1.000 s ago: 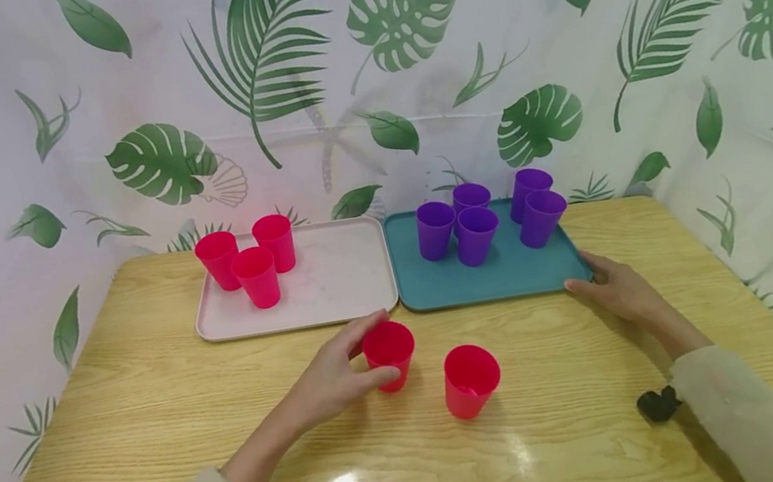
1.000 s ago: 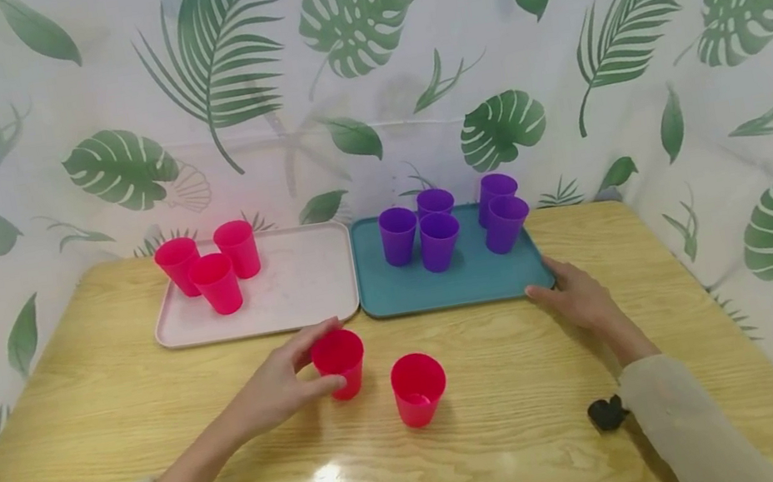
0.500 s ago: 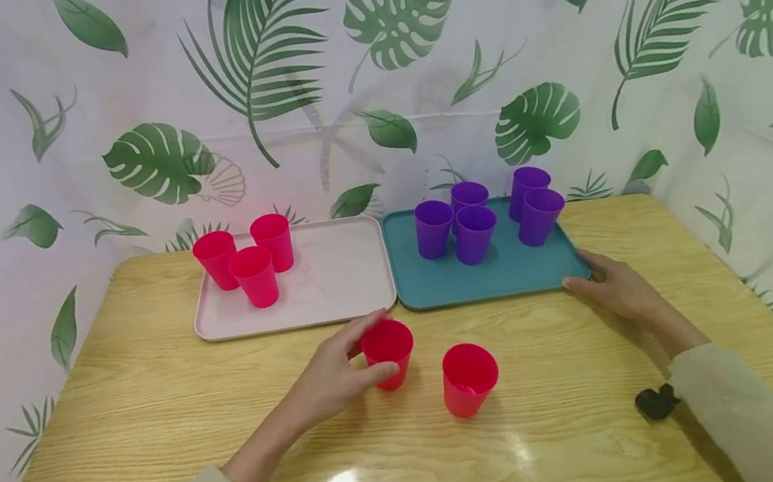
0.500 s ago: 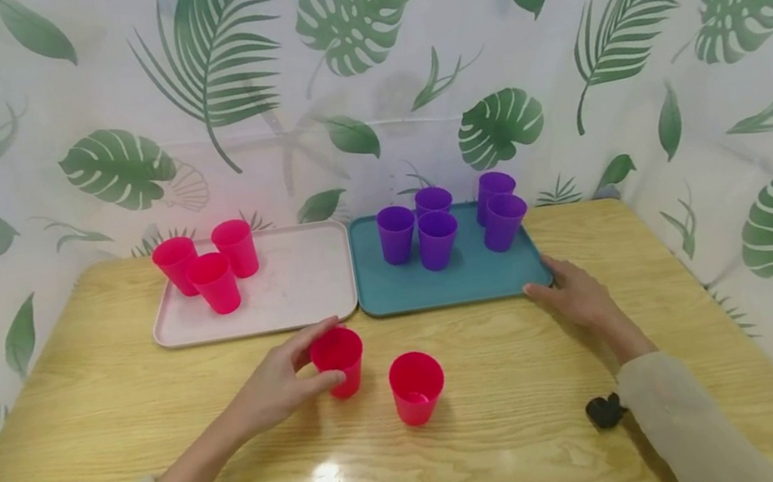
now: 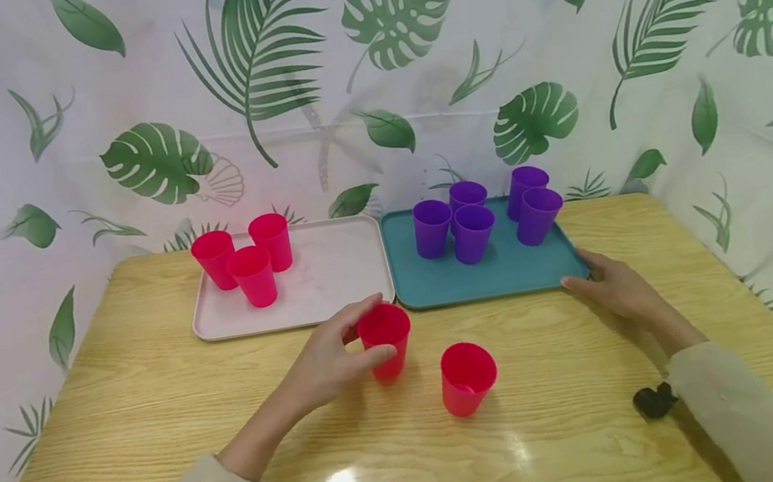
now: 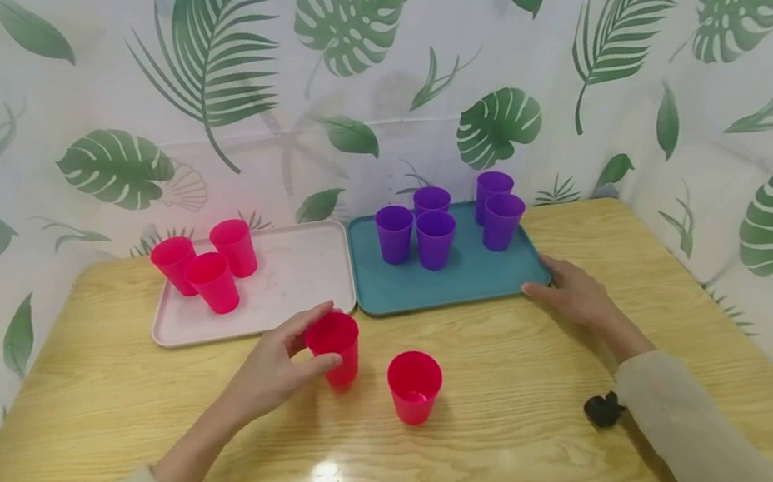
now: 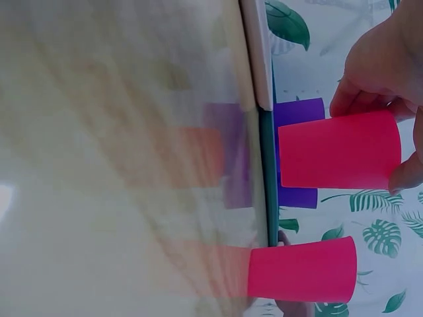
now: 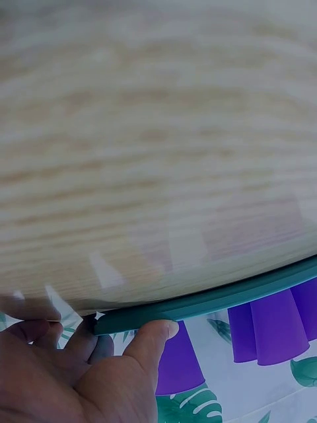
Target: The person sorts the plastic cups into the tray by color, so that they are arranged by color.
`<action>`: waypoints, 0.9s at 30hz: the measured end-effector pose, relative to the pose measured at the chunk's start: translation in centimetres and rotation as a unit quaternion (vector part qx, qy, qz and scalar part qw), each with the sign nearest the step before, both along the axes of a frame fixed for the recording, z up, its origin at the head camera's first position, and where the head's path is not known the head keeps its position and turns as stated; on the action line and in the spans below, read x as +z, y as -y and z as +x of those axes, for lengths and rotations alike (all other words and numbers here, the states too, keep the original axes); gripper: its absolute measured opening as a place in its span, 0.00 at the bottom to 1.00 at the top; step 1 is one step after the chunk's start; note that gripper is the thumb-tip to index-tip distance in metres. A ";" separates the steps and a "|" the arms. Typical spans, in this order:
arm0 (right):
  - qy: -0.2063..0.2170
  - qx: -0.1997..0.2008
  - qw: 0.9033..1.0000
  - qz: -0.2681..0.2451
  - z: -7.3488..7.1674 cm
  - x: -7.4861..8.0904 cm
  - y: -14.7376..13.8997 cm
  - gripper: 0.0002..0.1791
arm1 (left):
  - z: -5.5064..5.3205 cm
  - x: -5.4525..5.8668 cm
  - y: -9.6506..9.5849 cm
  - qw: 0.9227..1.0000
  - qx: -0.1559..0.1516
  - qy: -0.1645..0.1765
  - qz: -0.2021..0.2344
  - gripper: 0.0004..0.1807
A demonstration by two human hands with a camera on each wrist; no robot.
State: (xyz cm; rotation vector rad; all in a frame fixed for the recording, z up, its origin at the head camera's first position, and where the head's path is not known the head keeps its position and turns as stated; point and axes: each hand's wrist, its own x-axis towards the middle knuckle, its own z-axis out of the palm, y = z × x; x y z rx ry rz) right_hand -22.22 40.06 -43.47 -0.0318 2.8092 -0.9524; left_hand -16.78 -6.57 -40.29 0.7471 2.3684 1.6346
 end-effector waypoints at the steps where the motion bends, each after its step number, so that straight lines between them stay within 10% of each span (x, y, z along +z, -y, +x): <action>1: 0.000 0.000 1.000 0.002 0.0 0.0 0.0 0.48 | -0.1 0.2 0.0 1.000 0.000 -0.004 0.002 0.40; 27: 0.000 0.001 1.000 0.001 0.0 0.1 0.0 0.48 | -6.4 4.7 1.0 0.994 0.106 -0.018 0.012 0.43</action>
